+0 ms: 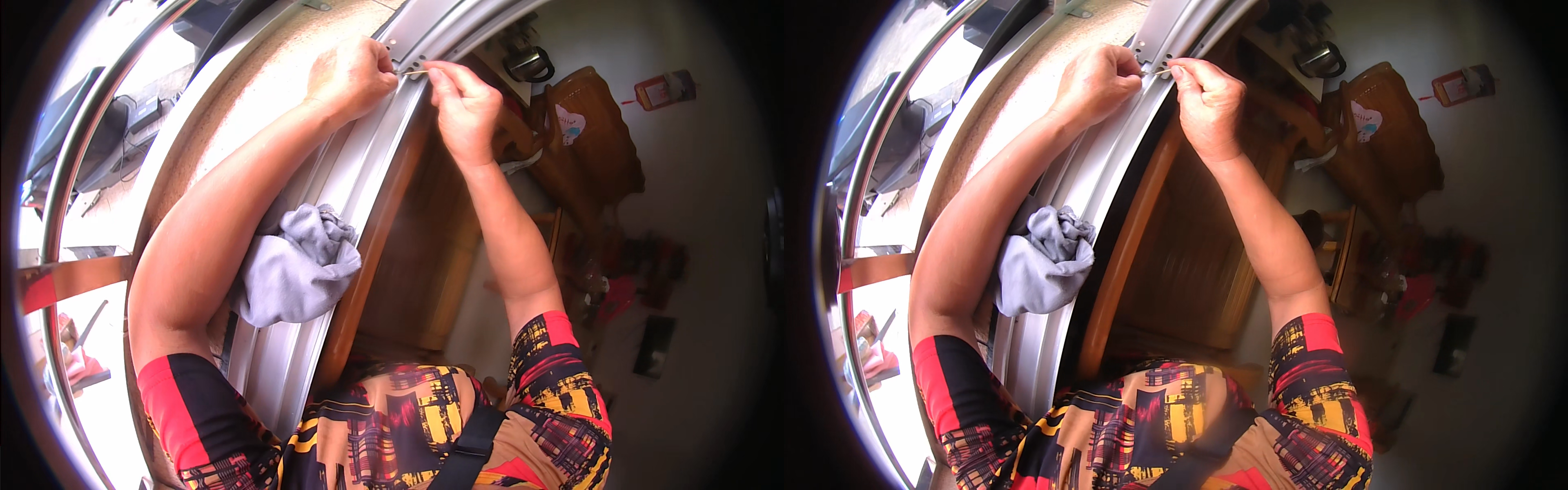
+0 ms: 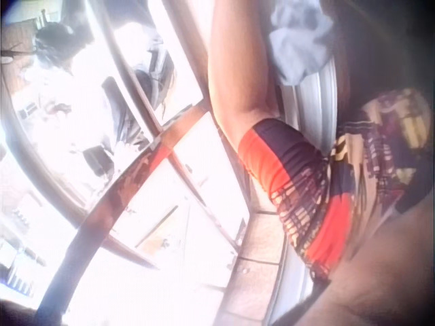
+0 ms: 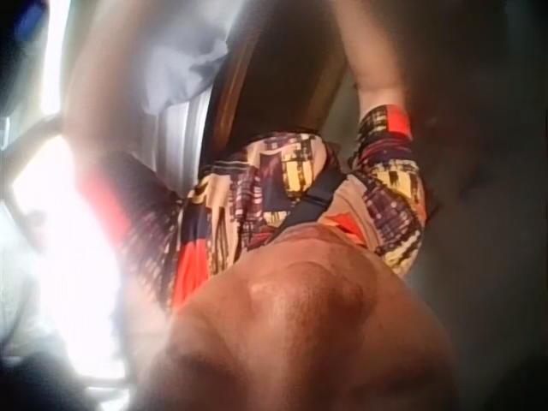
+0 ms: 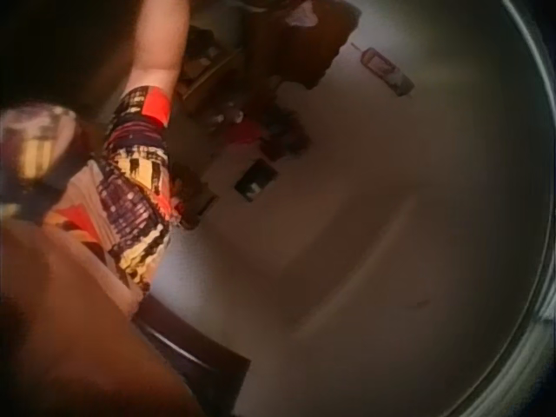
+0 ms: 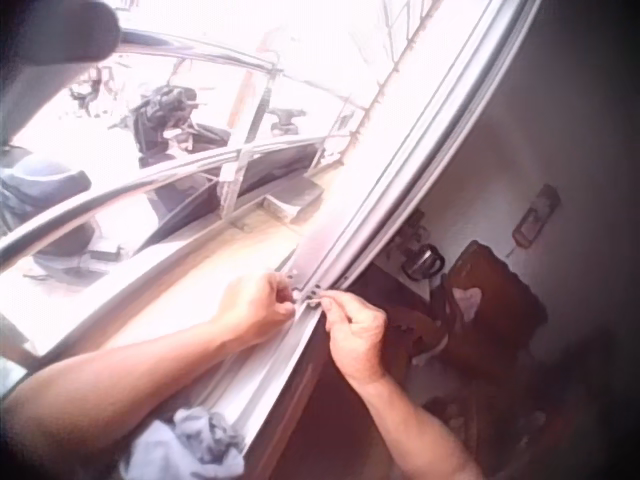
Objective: The person uses a small wooden stick to adjust and re-seat components within the upper track of a sliding window frame.
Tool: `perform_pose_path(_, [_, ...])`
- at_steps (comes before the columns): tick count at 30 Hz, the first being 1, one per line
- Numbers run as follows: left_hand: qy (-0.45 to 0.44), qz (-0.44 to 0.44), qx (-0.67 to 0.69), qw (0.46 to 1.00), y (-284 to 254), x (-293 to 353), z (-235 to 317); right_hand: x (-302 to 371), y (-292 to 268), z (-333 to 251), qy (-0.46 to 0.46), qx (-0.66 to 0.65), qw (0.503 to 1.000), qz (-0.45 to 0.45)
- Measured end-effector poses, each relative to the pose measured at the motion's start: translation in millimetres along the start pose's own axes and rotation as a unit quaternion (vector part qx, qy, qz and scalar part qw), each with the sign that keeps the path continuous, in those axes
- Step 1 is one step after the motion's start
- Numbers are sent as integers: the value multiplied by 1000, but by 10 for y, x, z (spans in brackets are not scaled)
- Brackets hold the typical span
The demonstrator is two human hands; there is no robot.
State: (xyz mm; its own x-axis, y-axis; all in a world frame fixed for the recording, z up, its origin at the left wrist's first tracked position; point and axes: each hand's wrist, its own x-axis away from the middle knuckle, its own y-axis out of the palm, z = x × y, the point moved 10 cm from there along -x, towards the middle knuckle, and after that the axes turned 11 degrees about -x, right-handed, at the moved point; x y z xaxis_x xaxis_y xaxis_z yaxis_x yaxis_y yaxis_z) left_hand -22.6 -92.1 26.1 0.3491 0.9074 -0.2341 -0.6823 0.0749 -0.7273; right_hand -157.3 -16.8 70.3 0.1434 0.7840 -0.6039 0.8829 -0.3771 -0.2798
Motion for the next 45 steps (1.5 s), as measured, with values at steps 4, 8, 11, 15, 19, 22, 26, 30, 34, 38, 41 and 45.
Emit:
perform_pose_path(4, [-8,1,-11,1000,16,-83,80,-93,-70,-27,-23,3,1000,-3])
perform_pose_path(8, [-1,3,-3,1000,7,-73,92,-64,-76,-143,-71,41,997,-8])
perform_pose_path(11, [12,12,7,1000,-26,-45,82,-25,-15,-294,-149,91,985,-18])
perform_pose_path(15, [41,12,19,999,-46,-29,170,27,-48,-330,-189,109,976,-13])
perform_pose_path(19, [50,6,66,997,-17,-25,152,68,-63,-336,-207,125,970,-10])
perform_pose_path(22, [48,-4,88,995,3,-28,132,84,-83,-364,-215,157,964,-7])
perform_pose_path(26, [55,-12,91,994,-4,-22,162,72,-124,-416,-207,150,967,4])
perform_pose_path(30, [54,-11,101,993,12,-25,139,40,-107,-368,-191,142,971,-4])
perform_pose_path(34, [65,-16,109,992,10,-34,169,-26,-103,-369,-190,141,972,-7])
perform_pose_path(38, [69,-22,116,991,68,-52,137,-64,-130,-403,-179,150,972,-6])
perform_pose_path(41, [80,-31,100,991,98,-82,97,-58,-117,-448,-180,146,973,-8])
perform_pose_path(45, [94,-25,109,989,76,-64,149,-44,-101,-364,-172,132,976,-14])
